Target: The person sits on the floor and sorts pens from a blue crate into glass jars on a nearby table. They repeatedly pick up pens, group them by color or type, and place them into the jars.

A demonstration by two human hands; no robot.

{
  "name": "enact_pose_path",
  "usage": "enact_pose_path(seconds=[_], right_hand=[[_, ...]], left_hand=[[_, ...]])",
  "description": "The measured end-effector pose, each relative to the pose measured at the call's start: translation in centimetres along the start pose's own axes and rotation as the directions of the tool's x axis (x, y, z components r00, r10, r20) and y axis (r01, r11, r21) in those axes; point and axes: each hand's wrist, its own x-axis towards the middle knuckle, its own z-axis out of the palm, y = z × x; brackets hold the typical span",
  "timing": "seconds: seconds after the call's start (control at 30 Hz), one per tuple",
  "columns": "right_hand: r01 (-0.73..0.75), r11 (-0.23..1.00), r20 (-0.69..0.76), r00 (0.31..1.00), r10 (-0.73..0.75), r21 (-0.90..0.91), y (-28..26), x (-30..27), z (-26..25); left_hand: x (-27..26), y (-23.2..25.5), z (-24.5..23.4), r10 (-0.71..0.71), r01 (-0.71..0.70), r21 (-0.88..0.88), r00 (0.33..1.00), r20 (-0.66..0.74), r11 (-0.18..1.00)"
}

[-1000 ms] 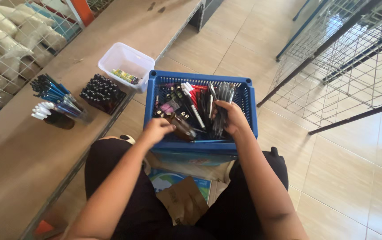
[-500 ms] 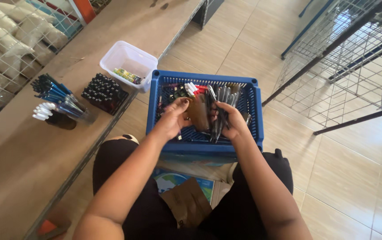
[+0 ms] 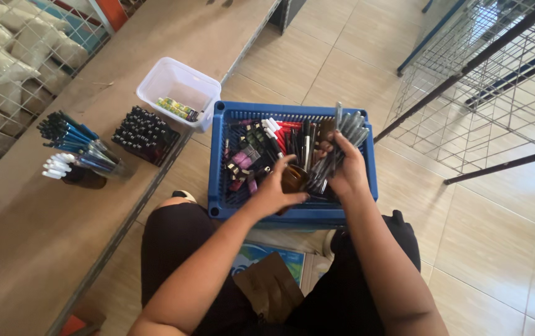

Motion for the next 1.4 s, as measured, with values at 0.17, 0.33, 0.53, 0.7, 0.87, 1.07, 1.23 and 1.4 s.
enact_pose_path(seconds=[0.17,0.33,0.53,0.7,0.87,1.07,1.23,1.4], right_hand=[[-0.078,0.997,0.001,0.997,0.078,0.008,0.7,0.6,-1.1],[0.089,0.996,-0.089,0.992,-0.09,-0.013,1.2,1.0,-0.8],[0.303,0.896,-0.187,0.908,-0.375,-0.326,2.8,0.4,0.6],[0.333,0.758,0.011,0.918,-0.396,-0.56,5.4,-0.9,0.6],[0.437,0.509,0.203,0.869,-0.451,-0.742,6.3,-1.7,1.0],[0.502,0.445,0.289,0.838,-0.463,-0.742,6.2,-2.2,2.5],[0.515,0.481,0.199,0.801,-0.565,-0.709,5.6,-1.7,2.0],[0.396,0.579,0.008,0.83,-0.558,-0.713,4.4,-1.2,1.3]], left_hand=[[-0.7,2.1,0.4,0.078,-0.079,0.005,0.995,0.063,0.997],[-0.7,3.0,0.1,0.11,-0.12,0.064,0.984,0.143,0.991],[-0.6,2.5,1.0,0.119,-0.119,0.069,0.993,0.004,0.99],[-0.1,2.4,0.4,0.188,-0.148,0.252,0.971,-0.145,0.956],[-0.3,2.7,0.5,0.204,-0.152,0.244,0.957,-0.204,0.958],[-0.1,3.4,0.1,0.229,-0.189,0.169,0.939,-0.257,0.967],[-0.3,4.5,0.5,0.233,-0.205,0.178,0.96,-0.157,0.963],[-0.6,4.8,0.5,0.244,-0.216,0.238,0.965,-0.095,0.947]])
